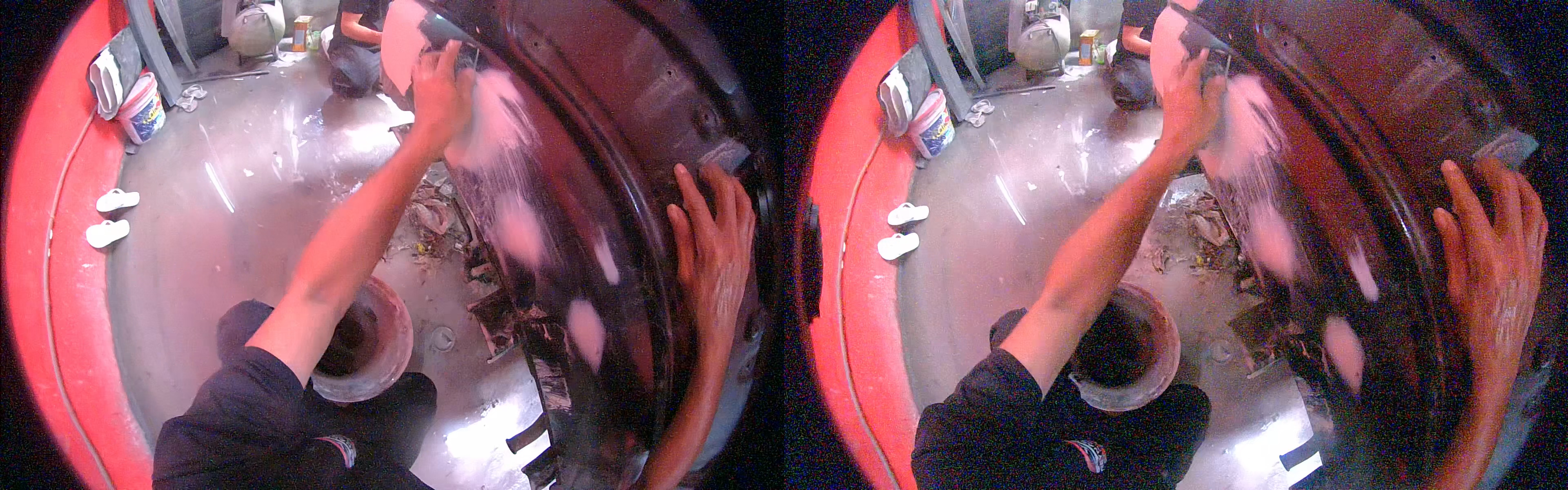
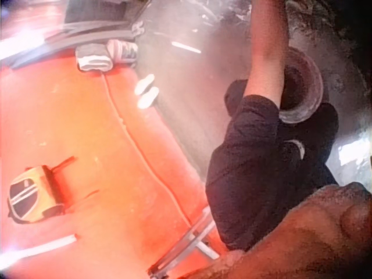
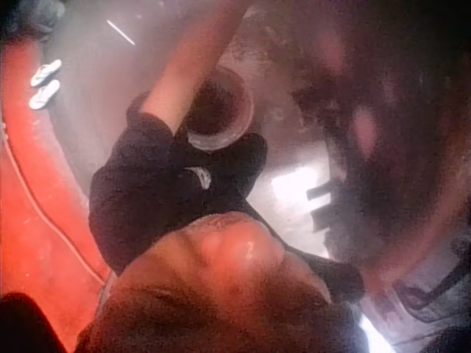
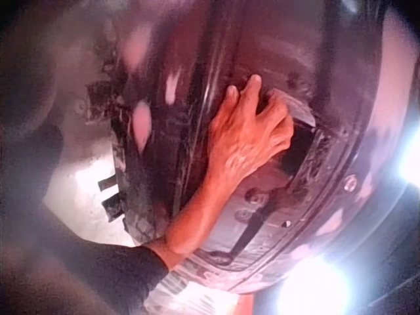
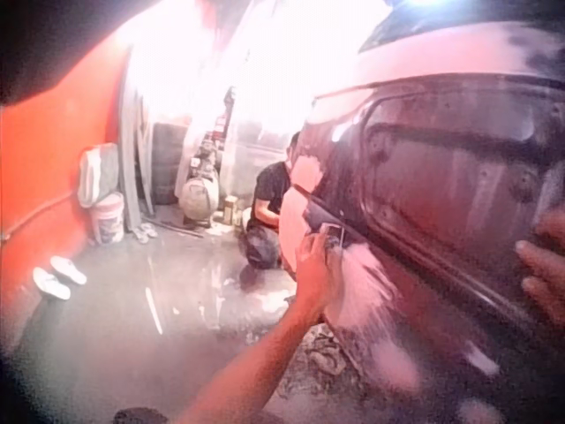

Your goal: The person sands a detached maroon car fender with a sanding block, repeatedly dipping the block into a bucket of water. The person works on the curved surface, smoothing the paint or primer.

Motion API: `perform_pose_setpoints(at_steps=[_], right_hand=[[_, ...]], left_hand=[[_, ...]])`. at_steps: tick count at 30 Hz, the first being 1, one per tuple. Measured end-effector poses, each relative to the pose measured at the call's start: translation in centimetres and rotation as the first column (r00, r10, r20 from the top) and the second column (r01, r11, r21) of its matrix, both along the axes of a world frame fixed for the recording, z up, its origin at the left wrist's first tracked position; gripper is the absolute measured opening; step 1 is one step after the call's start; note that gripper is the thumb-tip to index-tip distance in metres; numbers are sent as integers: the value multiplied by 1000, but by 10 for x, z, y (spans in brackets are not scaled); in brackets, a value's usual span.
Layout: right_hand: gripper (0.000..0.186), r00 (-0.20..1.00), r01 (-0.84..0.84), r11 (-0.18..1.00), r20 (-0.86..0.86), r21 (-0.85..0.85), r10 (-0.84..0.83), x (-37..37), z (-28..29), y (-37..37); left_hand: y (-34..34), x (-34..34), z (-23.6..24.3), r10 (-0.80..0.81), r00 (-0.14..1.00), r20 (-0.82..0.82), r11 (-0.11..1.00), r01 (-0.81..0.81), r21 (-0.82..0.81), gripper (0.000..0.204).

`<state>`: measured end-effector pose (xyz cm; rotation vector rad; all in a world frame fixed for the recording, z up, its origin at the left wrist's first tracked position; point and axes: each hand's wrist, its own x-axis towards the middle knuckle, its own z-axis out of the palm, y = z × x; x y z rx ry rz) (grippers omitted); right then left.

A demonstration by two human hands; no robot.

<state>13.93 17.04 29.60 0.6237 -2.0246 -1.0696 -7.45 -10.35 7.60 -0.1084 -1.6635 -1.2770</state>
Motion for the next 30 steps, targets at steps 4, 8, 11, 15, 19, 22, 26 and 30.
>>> perform_pose_setpoints(at_steps=[4,8,11,15,19,22,26,30], right_hand=[[41,1000,30,999,2,30,-30,2,4,12],[41,1000,17,1000,8,15,-17,1,3,8],[40,1000,1,1000,5,-14,-1,-2,1,3],[40,999,46,998,-16,30,-45,1,5,9],[40,1000,30,1000,-6,-2,-30,2,3,12],[40,1000,-10,1000,3,-5,11,-2,3,4],[40,1000,-13,1000,-23,6,13,2,2,7],[40,999,-15,1000,-35,4,15,4,3,4]], left_hand=[[68,65,-23,-53,949,-310,981,-8,-192,58],[28,11,-21,-2,965,-264,983,-46,-175,55],[11,-11,-14,99,982,-162,991,-113,-76,48],[76,58,-15,64,938,-342,963,-147,-224,52],[49,48,3,-62,942,-329,946,-50,-322,50],[11,12,16,41,984,-173,968,-82,-237,46],[57,66,10,-76,986,-147,957,31,-287,50],[45,48,10,-85,972,-220,940,5,-342,50]])
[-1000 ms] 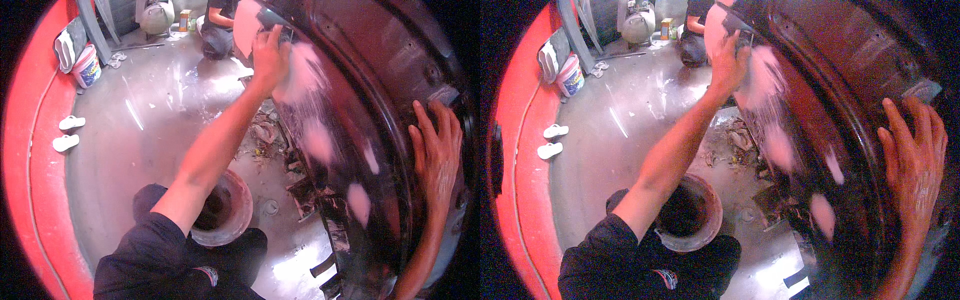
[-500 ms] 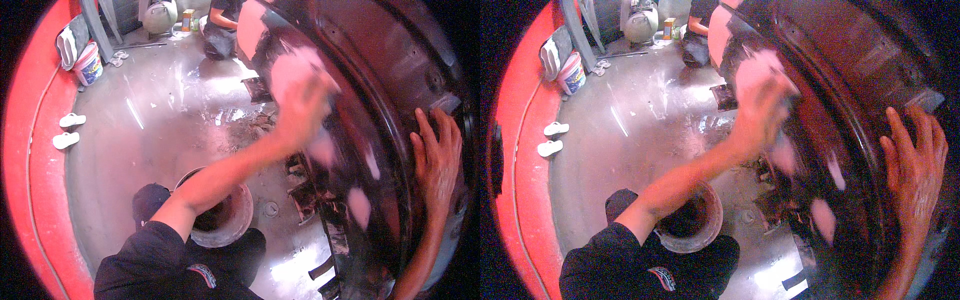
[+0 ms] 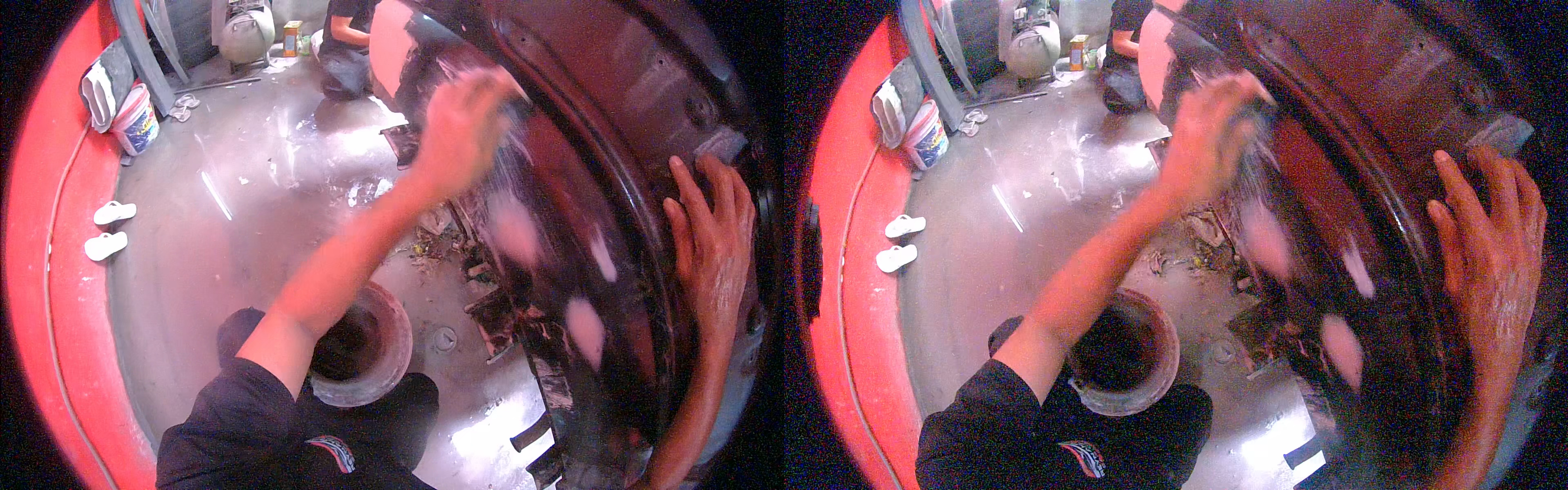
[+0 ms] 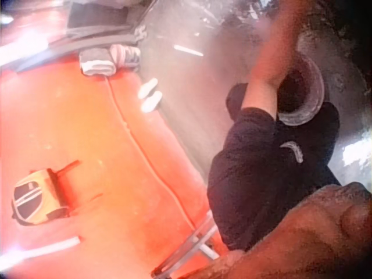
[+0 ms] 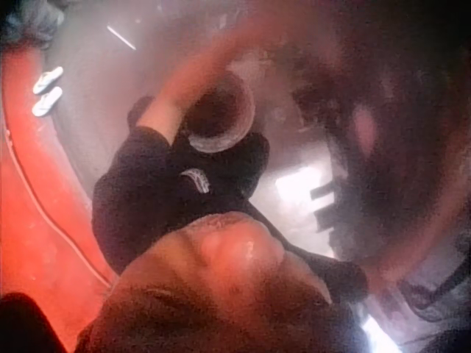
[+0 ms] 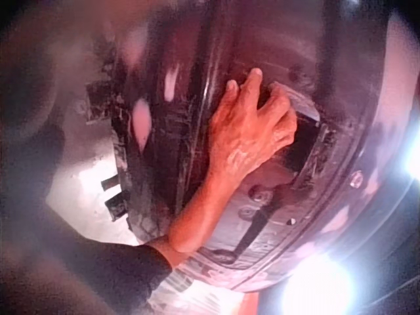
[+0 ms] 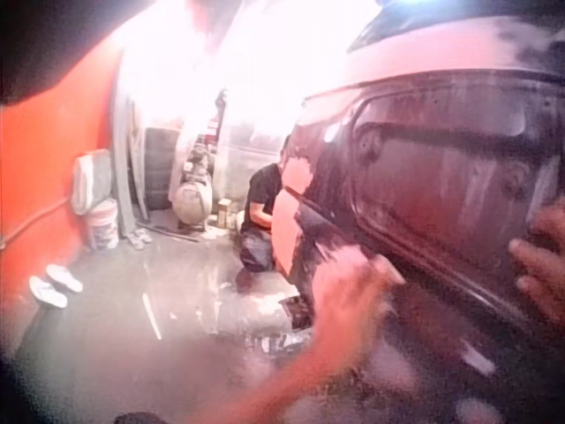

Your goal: The person sands a detached maroon car fender with a sanding block, repeatedly dipping the block into a bucket of water. The person works on the curved surface, smoothing the paint or primer.

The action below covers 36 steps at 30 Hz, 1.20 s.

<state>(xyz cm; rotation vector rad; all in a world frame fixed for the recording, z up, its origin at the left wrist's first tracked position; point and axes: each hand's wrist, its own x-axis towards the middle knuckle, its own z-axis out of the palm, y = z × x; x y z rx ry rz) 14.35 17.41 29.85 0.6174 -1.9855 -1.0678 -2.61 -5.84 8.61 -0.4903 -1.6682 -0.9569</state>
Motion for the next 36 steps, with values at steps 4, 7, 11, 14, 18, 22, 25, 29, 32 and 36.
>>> perform_pose_setpoints(at_steps=[4,7,11,14,18,22,25,29,32,36], right_hand=[[41,999,-22,1000,30,4,22,-6,-2,-2],[41,998,-17,1000,53,1,17,-13,-8,3],[40,999,23,999,27,39,-24,-1,4,7],[40,999,-2,1000,35,26,1,-5,3,1],[40,999,2,1000,49,2,-2,-16,-11,4],[40,997,78,995,2,58,-78,-3,3,10],[39,999,49,999,16,23,-49,-5,3,6],[39,999,42,999,19,27,-42,-9,-1,1],[39,998,69,997,8,33,-69,-4,2,9],[39,998,50,999,34,-13,-50,-5,-1,3]], left_hand=[[-36,-35,2,5,983,186,992,-28,122,52],[-3,14,-8,27,998,58,1000,-27,-11,54],[19,8,-11,1,986,-167,1000,3,25,50],[-27,-43,-4,66,991,119,977,-88,194,48],[8,4,-25,115,992,55,981,-123,153,57],[38,23,-28,-1,984,-177,992,23,124,62],[-17,-31,-19,43,997,71,977,-57,203,56],[10,-11,-37,102,994,51,952,-112,286,64],[58,48,-42,-8,1000,-26,977,14,212,62],[11,-7,-24,-41,998,37,952,28,306,59]])
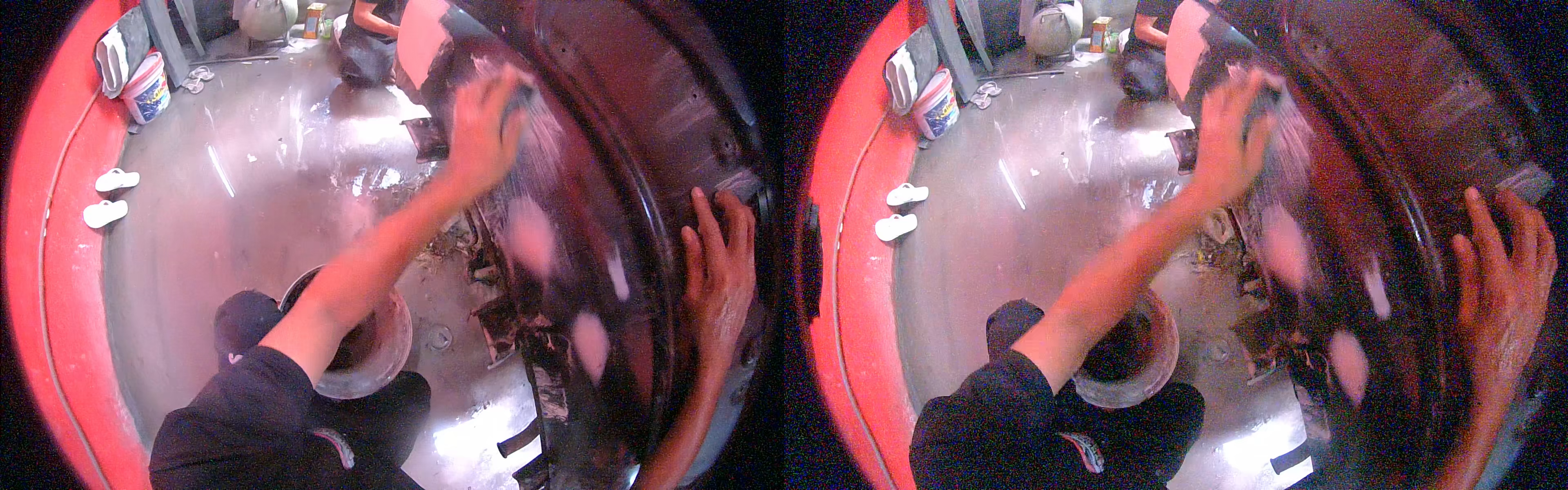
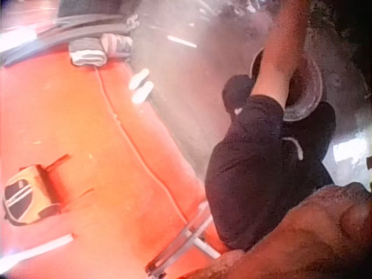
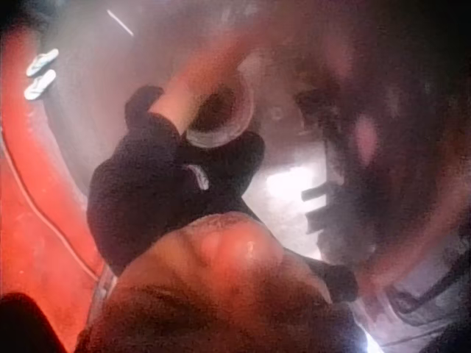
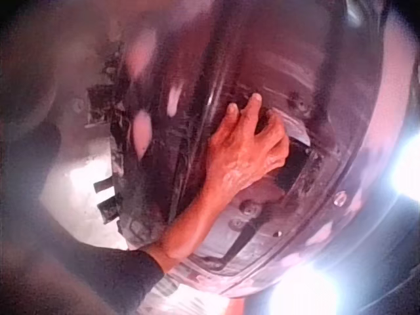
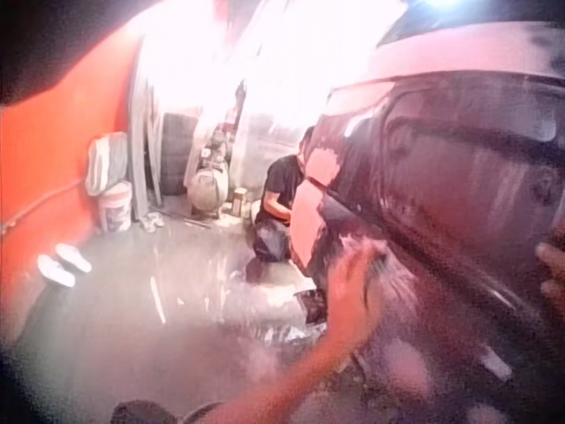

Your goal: The person sands a detached maroon car fender with a sanding block, repeatedly dipping the block into a bucket of water. The person works on the curved surface, smoothing the paint or primer.

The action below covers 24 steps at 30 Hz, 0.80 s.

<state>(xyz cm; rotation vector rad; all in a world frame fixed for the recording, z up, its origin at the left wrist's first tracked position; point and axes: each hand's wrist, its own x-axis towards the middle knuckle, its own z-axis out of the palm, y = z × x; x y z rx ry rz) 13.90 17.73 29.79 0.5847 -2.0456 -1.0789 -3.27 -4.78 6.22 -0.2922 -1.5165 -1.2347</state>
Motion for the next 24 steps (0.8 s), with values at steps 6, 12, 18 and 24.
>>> perform_pose_setpoints(at_steps=[6,12,18,24], right_hand=[[39,1000,3,999,-22,48,-2,-1,3,6],[39,1000,-21,999,5,-25,22,-4,0,0],[39,999,28,997,-49,70,-24,-4,2,12],[40,999,16,998,-53,64,-12,-5,1,11]], left_hand=[[43,41,-8,115,991,-63,991,-118,-61,58],[-19,-24,-1,41,999,7,999,-41,28,58],[38,26,-19,61,997,-45,997,-62,-35,67],[-21,-33,-3,109,992,64,992,-113,60,58]])
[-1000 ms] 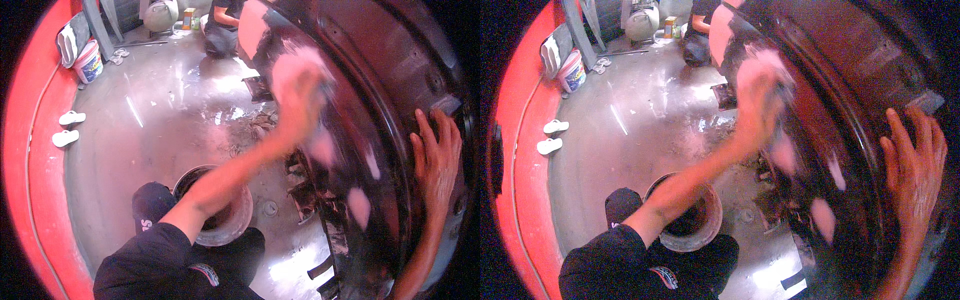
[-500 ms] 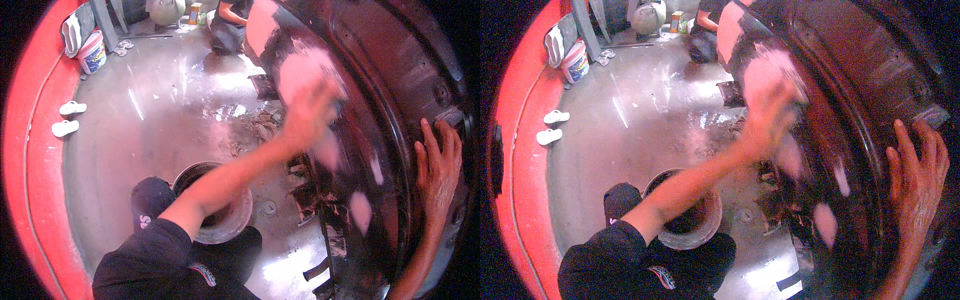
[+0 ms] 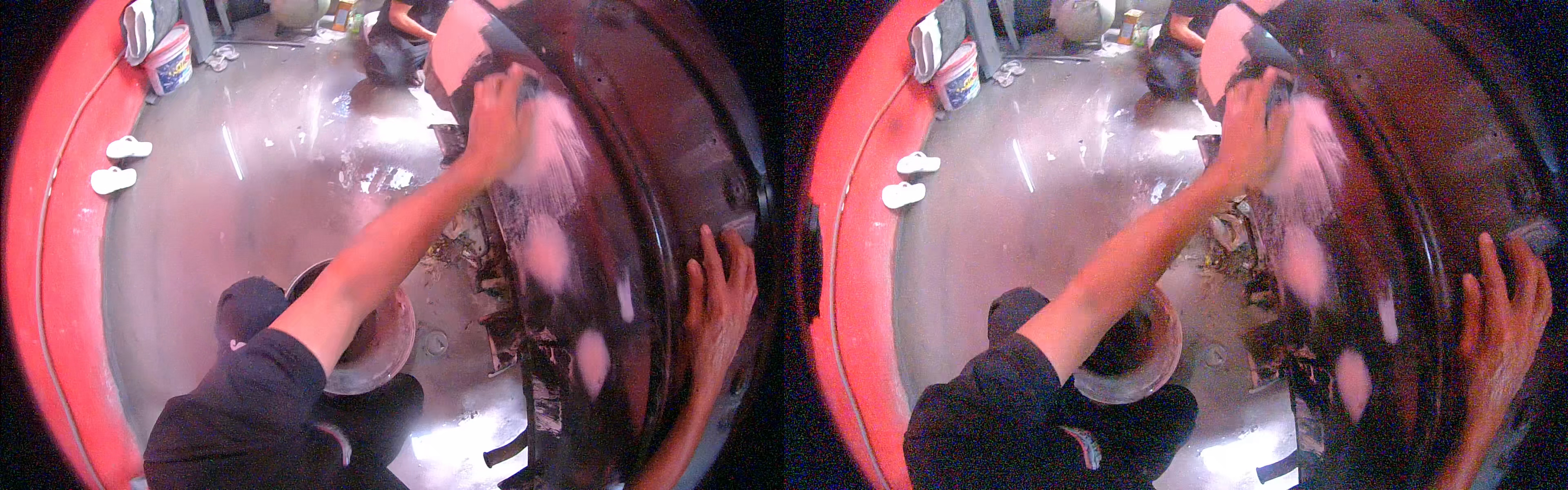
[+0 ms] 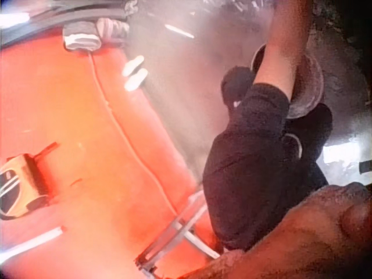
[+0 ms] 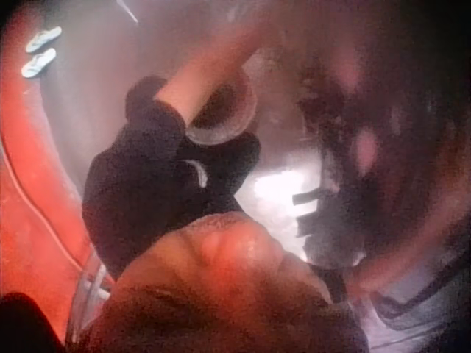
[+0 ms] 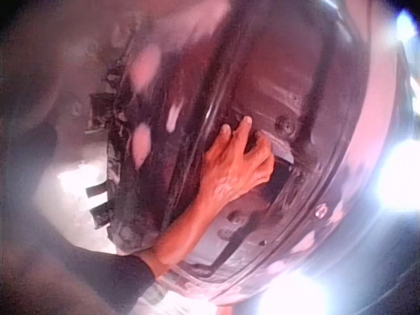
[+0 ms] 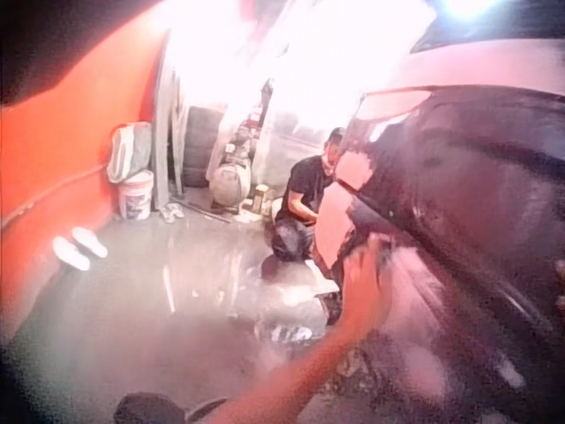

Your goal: The person sands a detached maroon car fender with a sanding block, repeatedly dipping the block into a bucket of water. The person works on the curved surface, smoothing the paint or primer.

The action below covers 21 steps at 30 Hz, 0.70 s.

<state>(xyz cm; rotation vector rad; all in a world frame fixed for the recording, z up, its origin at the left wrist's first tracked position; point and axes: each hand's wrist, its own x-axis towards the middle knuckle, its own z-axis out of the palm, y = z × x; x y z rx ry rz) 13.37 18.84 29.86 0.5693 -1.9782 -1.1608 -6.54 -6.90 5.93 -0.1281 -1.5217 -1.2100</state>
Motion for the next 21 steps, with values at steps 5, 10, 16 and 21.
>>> perform_pose_setpoints(at_steps=[5,10,16,21], right_hand=[[40,999,-18,1000,40,10,17,-5,1,2],[39,1000,14,998,3,56,-15,3,9,8],[39,1000,-16,999,25,35,15,-3,0,-7],[40,999,15,999,49,29,-17,-1,5,5]], left_hand=[[54,33,-20,44,999,-13,999,-45,-26,57],[69,65,-49,-205,970,-129,964,177,-199,63],[1,3,-24,-119,993,-27,965,122,233,61],[82,90,-94,-196,979,-47,979,193,-63,62]])
